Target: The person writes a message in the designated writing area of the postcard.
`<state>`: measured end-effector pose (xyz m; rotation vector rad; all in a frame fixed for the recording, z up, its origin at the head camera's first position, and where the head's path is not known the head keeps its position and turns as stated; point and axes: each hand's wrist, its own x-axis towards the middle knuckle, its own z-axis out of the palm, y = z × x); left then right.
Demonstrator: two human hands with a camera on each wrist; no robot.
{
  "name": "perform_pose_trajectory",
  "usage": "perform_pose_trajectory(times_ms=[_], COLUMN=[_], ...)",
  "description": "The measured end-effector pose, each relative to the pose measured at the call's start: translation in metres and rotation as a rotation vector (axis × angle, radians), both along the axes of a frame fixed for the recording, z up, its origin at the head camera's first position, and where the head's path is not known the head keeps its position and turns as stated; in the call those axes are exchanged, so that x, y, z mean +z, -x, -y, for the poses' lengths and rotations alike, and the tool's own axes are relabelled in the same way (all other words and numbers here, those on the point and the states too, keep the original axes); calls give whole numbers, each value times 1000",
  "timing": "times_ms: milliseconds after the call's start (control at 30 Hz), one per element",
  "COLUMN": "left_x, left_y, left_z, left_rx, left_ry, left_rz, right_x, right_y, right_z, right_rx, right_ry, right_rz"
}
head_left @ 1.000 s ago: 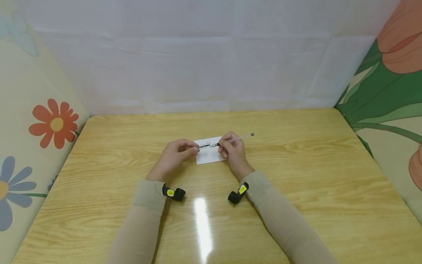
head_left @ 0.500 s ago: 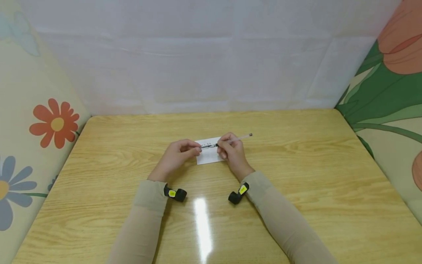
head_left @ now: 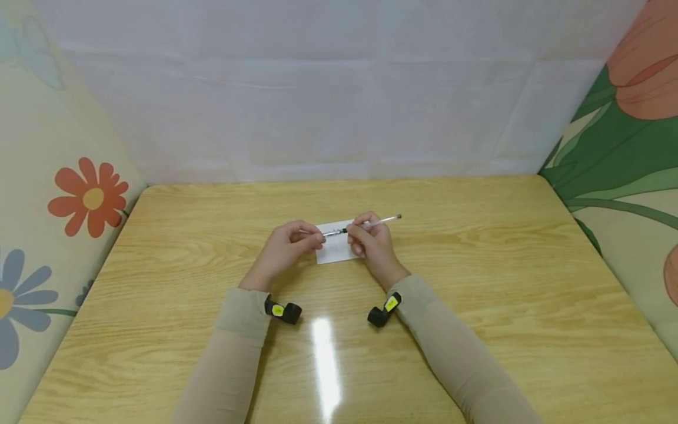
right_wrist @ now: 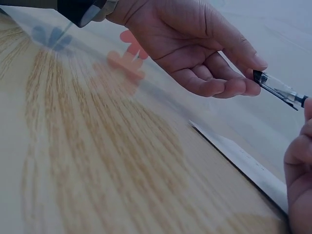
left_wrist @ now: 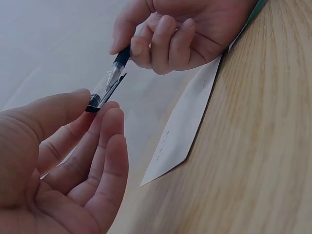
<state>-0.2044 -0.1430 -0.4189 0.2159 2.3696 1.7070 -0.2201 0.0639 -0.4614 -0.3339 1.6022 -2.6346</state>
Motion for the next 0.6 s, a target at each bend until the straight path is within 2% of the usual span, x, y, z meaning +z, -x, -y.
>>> perform_pose_trajectory(times_ms=[133,267,400,600], left_x=[0,-1,-1,-2], left_y=[0,1,1,0], left_z=[0,-1,-2,-4], left_rx=[20,28,29,45], left_ry=[-21,-48,-69,-71], left_rz=[6,11,0,-27], right_x=[0,1,3,5], right_y=[1,1,1,0], right_z=[1,1,1,1], right_rx=[20,41,55,77], right_ry=[15,79,125,139], right_rz=[8,31,49,67])
